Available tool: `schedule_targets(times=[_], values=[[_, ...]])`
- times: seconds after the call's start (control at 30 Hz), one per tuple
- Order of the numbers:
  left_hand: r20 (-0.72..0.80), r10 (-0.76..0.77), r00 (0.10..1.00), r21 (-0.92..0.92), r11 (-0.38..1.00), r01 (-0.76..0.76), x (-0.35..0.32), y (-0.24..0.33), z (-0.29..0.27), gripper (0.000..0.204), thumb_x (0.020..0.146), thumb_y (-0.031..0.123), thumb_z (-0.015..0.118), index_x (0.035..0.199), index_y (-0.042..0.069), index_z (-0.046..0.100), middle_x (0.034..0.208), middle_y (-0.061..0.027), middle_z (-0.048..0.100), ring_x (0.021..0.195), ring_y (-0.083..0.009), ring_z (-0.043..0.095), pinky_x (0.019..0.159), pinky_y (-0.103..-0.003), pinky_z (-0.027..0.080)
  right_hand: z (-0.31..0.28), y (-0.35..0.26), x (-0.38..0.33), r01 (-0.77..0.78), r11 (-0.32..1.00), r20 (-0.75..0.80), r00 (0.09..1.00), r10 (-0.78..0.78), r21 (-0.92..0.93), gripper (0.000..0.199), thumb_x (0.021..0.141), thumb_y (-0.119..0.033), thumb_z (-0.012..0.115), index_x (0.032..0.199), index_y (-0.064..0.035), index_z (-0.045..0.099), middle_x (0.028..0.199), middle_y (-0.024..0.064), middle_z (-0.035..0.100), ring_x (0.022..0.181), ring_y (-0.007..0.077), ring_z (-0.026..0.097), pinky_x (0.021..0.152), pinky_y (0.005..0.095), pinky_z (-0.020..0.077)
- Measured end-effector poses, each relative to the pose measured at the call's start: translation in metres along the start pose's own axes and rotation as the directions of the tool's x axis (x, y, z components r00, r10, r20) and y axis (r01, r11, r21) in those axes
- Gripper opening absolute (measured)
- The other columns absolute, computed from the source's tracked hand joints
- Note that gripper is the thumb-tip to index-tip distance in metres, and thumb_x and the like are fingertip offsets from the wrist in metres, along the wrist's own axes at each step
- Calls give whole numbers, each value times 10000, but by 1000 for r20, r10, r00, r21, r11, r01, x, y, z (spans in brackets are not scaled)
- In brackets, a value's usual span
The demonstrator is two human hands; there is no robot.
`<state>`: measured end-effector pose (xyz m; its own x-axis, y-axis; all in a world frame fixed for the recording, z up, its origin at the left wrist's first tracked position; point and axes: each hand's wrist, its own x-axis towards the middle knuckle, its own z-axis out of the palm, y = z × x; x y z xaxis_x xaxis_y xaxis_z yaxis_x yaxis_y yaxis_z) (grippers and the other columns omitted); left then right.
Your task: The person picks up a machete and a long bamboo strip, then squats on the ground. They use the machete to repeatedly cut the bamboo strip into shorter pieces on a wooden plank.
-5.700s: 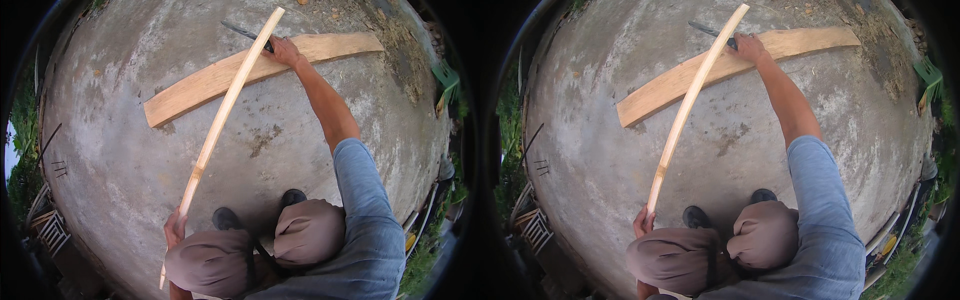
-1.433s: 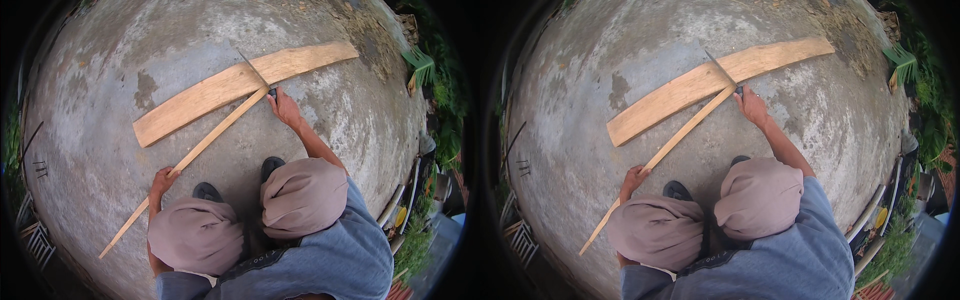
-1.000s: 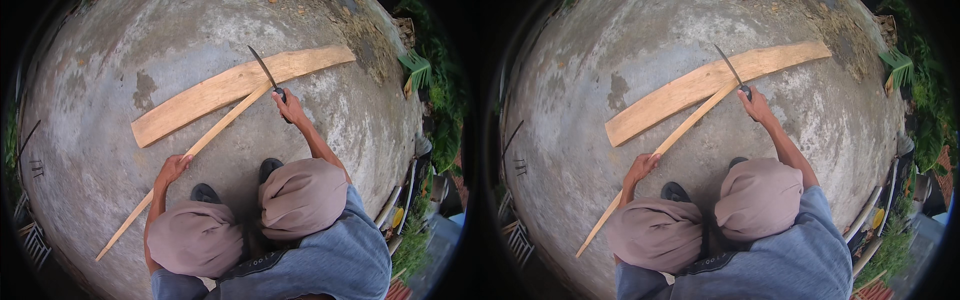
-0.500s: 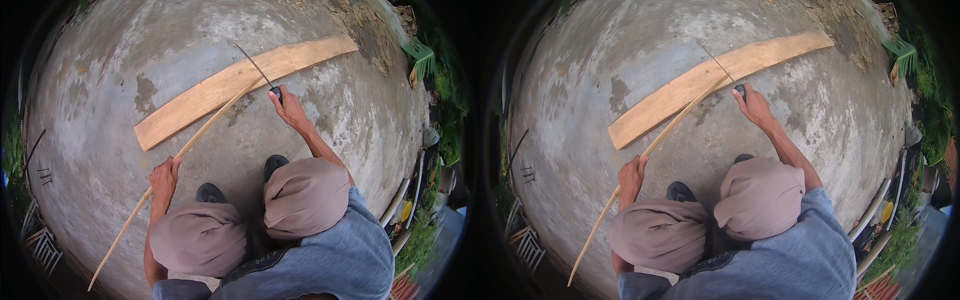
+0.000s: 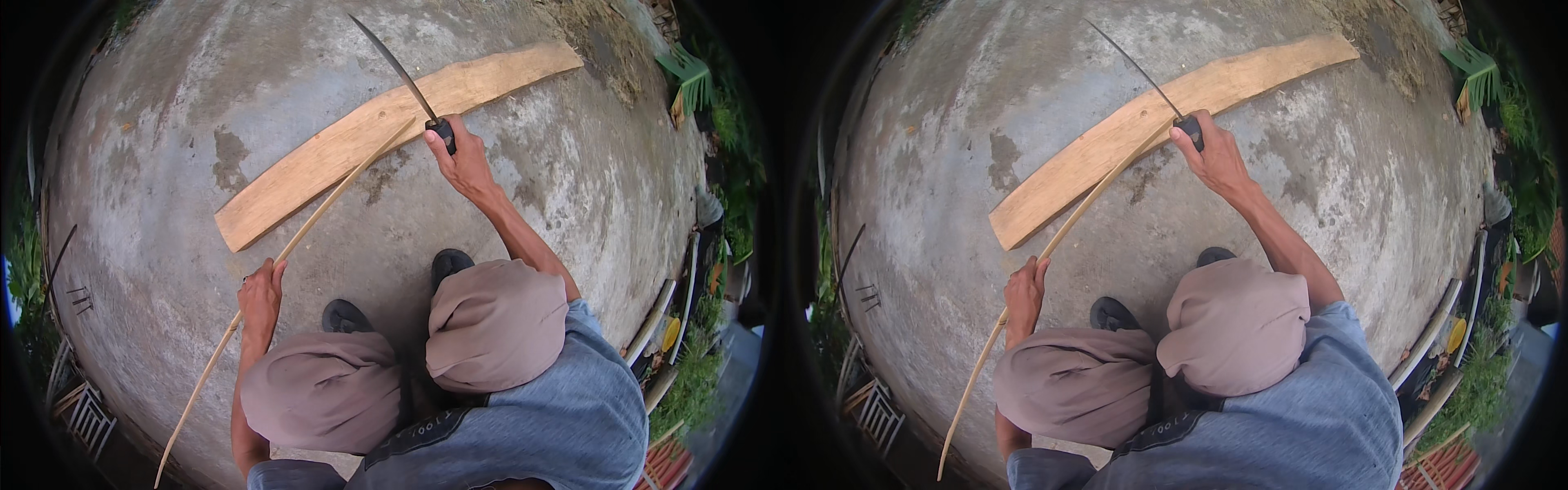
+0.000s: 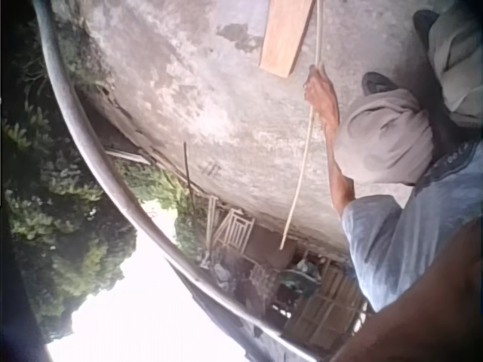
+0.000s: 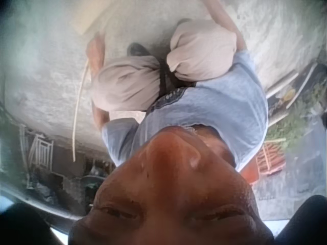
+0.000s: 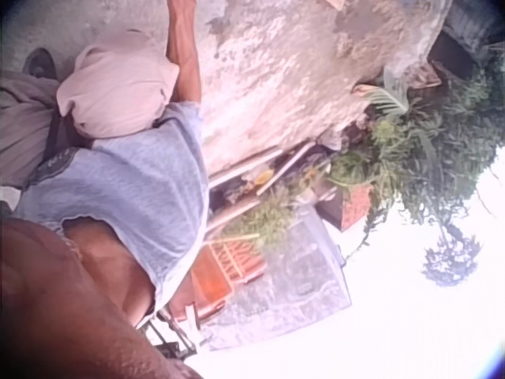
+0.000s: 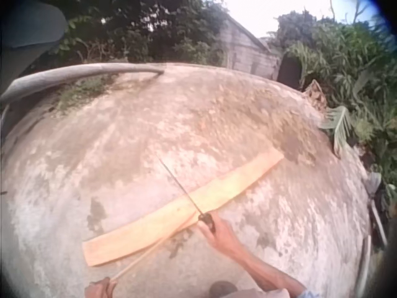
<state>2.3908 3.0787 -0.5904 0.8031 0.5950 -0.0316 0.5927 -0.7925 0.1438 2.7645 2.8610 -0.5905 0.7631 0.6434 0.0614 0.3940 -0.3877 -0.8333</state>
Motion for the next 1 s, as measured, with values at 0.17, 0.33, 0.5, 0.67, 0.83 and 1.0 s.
schedule_targets(times=[0.17,0.33,0.5,0.67,0.83,1.0], values=[[-56,62,996,-33,997,-64,4,0,12,225,951,270,738,1066,89,671,744,-185,681,700,-414,659,582,-506,496,20,79,1,-84,959,17,996,92,-272,546,1005,-514,595,1092,25,586,767,224,666,722,402,695,628,454,522],[19,9,1000,-53,999,-8,6,-4,16,219,974,279,707,1048,78,663,757,-189,679,721,-425,660,590,-512,499,23,91,3,-242,935,170,942,290,-258,586,999,-554,581,1025,30,616,722,217,660,674,375,686,604,449,515],[134,-69,989,-43,996,75,3,-2,12,212,989,281,684,993,74,639,779,-188,683,742,-442,650,599,-525,494,9,30,4,-121,988,66,990,128,-98,504,1010,-478,609,1014,26,613,663,193,629,588,329,655,559,446,496],[133,-65,989,-69,995,74,6,3,5,258,1015,313,639,954,64,616,808,-197,690,768,-458,653,605,-530,494,12,34,3,72,975,-34,996,-81,-211,488,1015,-445,609,1059,41,601,685,220,651,645,384,684,594,476,517],[154,-81,985,-42,995,88,15,5,-1,297,1038,333,595,923,59,594,820,-197,695,799,-451,666,622,-526,502,24,86,10,-101,916,150,974,171,-387,591,1015,-545,560,1028,45,602,687,219,639,655,387,658,617,502,507],[139,-84,987,-95,991,97,13,3,-9,302,1043,328,588,922,51,586,821,-196,697,793,-452,661,626,-532,505,9,52,11,-261,935,185,933,308,-241,613,1018,-576,560,930,30,602,600,141,560,536,246,562,543,428,447]])
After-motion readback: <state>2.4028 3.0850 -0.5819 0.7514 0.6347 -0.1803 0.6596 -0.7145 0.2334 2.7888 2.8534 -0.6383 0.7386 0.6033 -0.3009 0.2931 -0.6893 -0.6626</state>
